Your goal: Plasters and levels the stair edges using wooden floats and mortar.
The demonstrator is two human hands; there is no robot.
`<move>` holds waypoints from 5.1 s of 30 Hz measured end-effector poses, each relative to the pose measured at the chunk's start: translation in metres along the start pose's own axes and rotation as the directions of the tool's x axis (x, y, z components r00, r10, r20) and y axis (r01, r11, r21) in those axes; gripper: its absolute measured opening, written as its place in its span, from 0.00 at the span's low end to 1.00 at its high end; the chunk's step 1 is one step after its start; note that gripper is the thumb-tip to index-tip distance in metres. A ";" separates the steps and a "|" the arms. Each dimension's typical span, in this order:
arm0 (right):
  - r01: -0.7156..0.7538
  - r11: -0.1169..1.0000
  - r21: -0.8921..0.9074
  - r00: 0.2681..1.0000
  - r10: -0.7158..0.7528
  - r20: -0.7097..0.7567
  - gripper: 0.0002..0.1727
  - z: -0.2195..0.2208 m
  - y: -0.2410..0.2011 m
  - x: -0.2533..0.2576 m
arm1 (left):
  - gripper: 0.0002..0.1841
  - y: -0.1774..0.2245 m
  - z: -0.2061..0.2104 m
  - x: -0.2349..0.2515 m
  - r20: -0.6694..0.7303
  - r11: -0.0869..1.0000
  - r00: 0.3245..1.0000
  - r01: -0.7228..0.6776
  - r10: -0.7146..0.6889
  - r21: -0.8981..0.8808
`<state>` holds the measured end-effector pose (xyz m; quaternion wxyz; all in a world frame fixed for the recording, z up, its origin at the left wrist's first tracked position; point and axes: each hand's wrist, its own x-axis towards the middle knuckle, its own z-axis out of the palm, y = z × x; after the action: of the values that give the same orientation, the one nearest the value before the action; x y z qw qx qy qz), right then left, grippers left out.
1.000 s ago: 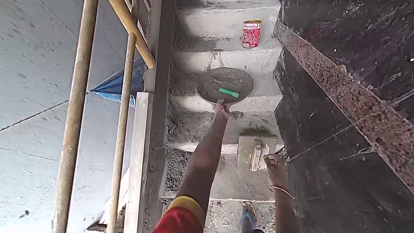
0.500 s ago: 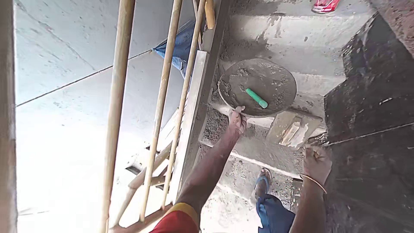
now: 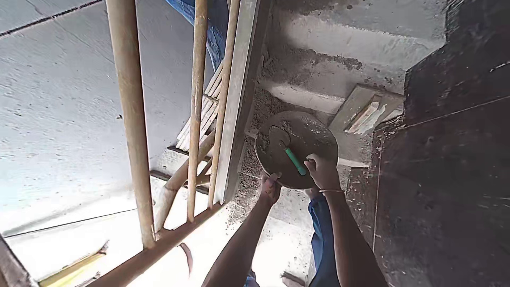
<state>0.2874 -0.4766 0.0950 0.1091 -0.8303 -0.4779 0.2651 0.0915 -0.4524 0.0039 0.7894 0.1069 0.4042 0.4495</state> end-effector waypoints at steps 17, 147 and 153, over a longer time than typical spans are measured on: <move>-0.258 0.947 -0.191 0.955 0.280 0.097 0.32 0.053 0.039 0.048 | 0.38 -0.082 -0.040 0.094 0.048 0.986 0.989 0.132 -0.137 0.099; -0.429 0.039 0.902 0.819 0.438 0.371 0.14 0.015 0.037 0.018 | 0.20 0.003 0.198 0.205 0.741 -0.282 0.671 -0.706 0.026 0.650; -0.420 0.201 0.885 0.860 0.399 0.318 0.16 0.003 0.046 0.031 | 0.17 -0.053 0.392 0.311 0.844 -0.527 0.477 -0.796 -0.245 0.297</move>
<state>0.3326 -0.4743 0.0622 0.4867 -0.7047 0.0004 0.5163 0.4960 -0.1585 0.0618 0.1563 0.9623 0.1911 0.1145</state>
